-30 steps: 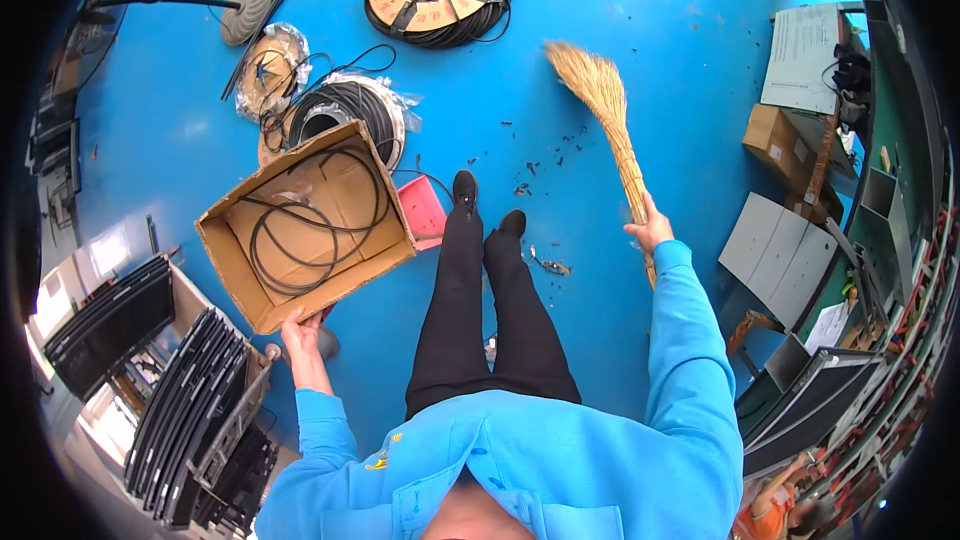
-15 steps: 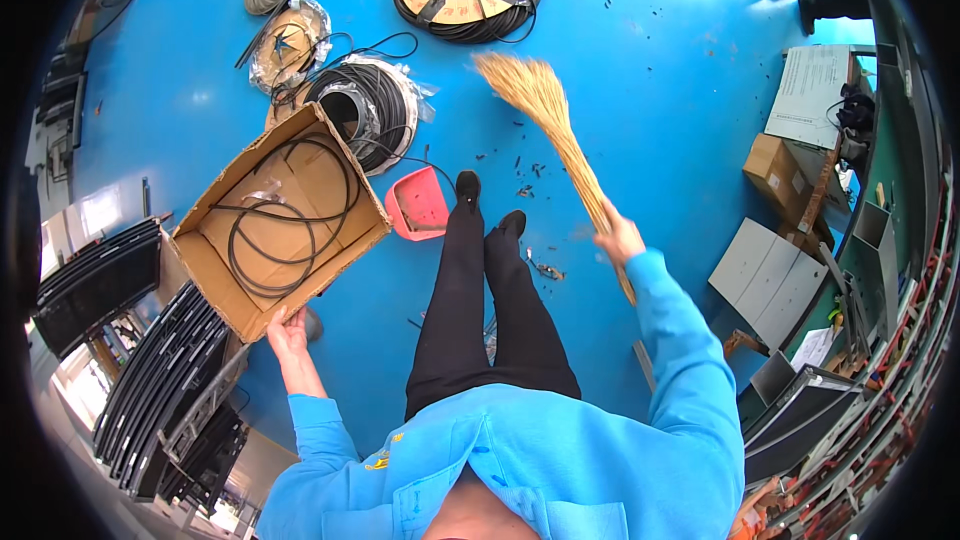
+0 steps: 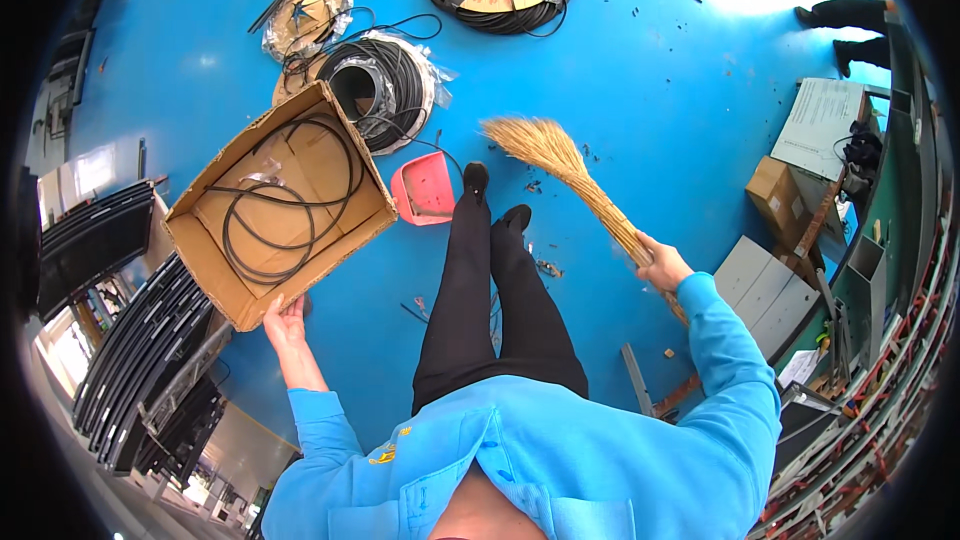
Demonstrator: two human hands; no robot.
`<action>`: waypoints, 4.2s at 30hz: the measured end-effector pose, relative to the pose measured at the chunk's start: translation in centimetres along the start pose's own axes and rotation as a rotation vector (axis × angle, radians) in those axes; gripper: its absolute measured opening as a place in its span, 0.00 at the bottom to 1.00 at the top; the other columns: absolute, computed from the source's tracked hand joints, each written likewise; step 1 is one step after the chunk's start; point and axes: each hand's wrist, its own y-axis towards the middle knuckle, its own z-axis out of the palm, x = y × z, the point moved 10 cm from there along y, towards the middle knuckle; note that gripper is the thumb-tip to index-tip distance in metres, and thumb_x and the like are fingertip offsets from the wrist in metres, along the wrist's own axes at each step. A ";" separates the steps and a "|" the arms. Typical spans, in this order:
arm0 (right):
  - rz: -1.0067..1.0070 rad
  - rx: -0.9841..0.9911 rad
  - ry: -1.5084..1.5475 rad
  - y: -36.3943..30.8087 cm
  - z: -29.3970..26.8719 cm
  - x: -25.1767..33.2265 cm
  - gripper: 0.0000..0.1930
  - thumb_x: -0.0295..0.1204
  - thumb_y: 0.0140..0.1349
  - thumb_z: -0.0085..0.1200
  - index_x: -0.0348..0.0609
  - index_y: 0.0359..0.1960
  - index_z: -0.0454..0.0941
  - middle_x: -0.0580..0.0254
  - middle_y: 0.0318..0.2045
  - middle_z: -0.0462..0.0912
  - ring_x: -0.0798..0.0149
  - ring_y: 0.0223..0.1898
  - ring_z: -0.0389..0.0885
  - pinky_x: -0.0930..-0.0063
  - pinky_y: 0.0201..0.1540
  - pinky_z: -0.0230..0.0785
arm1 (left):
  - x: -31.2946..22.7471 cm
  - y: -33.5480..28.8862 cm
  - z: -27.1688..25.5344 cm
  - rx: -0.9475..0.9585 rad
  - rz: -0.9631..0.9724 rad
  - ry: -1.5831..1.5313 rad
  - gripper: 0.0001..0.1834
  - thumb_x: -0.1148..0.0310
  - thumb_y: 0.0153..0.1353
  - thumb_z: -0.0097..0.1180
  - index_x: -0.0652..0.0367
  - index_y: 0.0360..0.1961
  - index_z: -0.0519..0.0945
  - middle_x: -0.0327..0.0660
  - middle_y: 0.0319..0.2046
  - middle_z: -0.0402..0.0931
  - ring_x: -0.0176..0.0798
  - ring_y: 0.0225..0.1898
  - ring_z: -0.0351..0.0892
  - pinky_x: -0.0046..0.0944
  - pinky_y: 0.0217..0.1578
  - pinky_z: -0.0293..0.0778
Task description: Sweeping debris and small parts from a workshop floor into a dustpan and a box.
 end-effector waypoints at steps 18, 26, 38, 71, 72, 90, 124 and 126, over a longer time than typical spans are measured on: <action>0.093 -0.132 -0.328 -5.6 20.1 -1.3 0.41 0.24 0.45 0.52 0.64 0.64 0.50 0.47 0.31 0.78 0.47 0.29 0.77 0.58 0.32 0.69 | -0.5 6.0 4.3 0.307 -0.135 0.064 0.13 0.82 0.51 0.48 0.76 0.39 0.67 0.56 0.35 0.73 0.54 0.35 0.76 0.51 0.41 0.76; 0.260 -0.244 0.246 -20.5 25.5 5.5 0.42 0.21 0.43 0.51 0.60 0.64 0.52 0.50 0.48 0.74 0.48 0.44 0.76 0.68 0.45 0.69 | 4.6 15.1 9.4 0.463 -0.263 0.114 0.17 0.86 0.48 0.45 0.76 0.43 0.65 0.59 0.36 0.72 0.59 0.35 0.76 0.57 0.40 0.77; 0.328 -0.547 0.471 -12.4 46.2 12.7 0.45 0.19 0.41 0.49 0.60 0.65 0.49 0.51 0.42 0.79 0.51 0.34 0.80 0.67 0.32 0.72 | 22.0 26.8 23.0 0.516 -0.465 0.169 0.18 0.89 0.45 0.42 0.77 0.42 0.63 0.64 0.38 0.70 0.65 0.37 0.73 0.62 0.38 0.75; 0.156 -0.315 -0.106 -17.4 48.2 16.3 0.47 0.25 0.42 0.55 0.60 0.66 0.43 0.45 0.33 0.76 0.44 0.30 0.76 0.56 0.32 0.69 | -9.7 25.9 -15.0 0.309 0.600 0.604 0.23 0.59 0.58 0.53 0.56 0.53 0.68 0.52 0.57 0.58 0.47 0.41 0.72 0.36 0.37 0.71; 0.095 -0.323 -0.136 -16.1 47.1 17.9 0.47 0.26 0.42 0.55 0.60 0.66 0.43 0.44 0.33 0.76 0.43 0.31 0.76 0.56 0.32 0.69 | -10.7 27.6 -15.9 0.280 0.614 0.593 0.23 0.59 0.58 0.53 0.56 0.53 0.68 0.52 0.57 0.58 0.47 0.41 0.72 0.36 0.37 0.71; 0.219 -0.025 0.553 -15.8 48.5 25.9 0.39 0.19 0.42 0.52 0.49 0.61 0.55 0.54 0.40 0.74 0.63 0.22 0.71 0.73 0.23 0.67 | -12.1 23.5 -19.2 0.654 0.350 0.537 0.07 0.72 0.56 0.53 0.63 0.35 0.77 0.40 0.32 0.76 0.34 0.30 0.74 0.30 0.35 0.71; 0.017 0.076 1.291 -7.7 64.5 43.6 0.36 0.23 0.50 0.54 0.57 0.63 0.54 0.60 0.27 0.72 0.66 0.18 0.71 0.74 0.17 0.68 | -47.1 36.8 -20.5 0.526 0.451 0.629 0.28 0.42 0.63 0.35 0.54 0.17 0.66 0.49 0.31 0.77 0.40 0.20 0.77 0.31 0.23 0.75; -0.048 0.069 1.286 -5.0 62.3 44.9 0.35 0.25 0.51 0.54 0.57 0.62 0.55 0.60 0.26 0.72 0.66 0.18 0.71 0.74 0.17 0.68 | -45.3 35.8 -18.3 0.559 0.436 0.626 0.28 0.42 0.62 0.35 0.54 0.17 0.66 0.48 0.31 0.77 0.40 0.21 0.77 0.30 0.23 0.75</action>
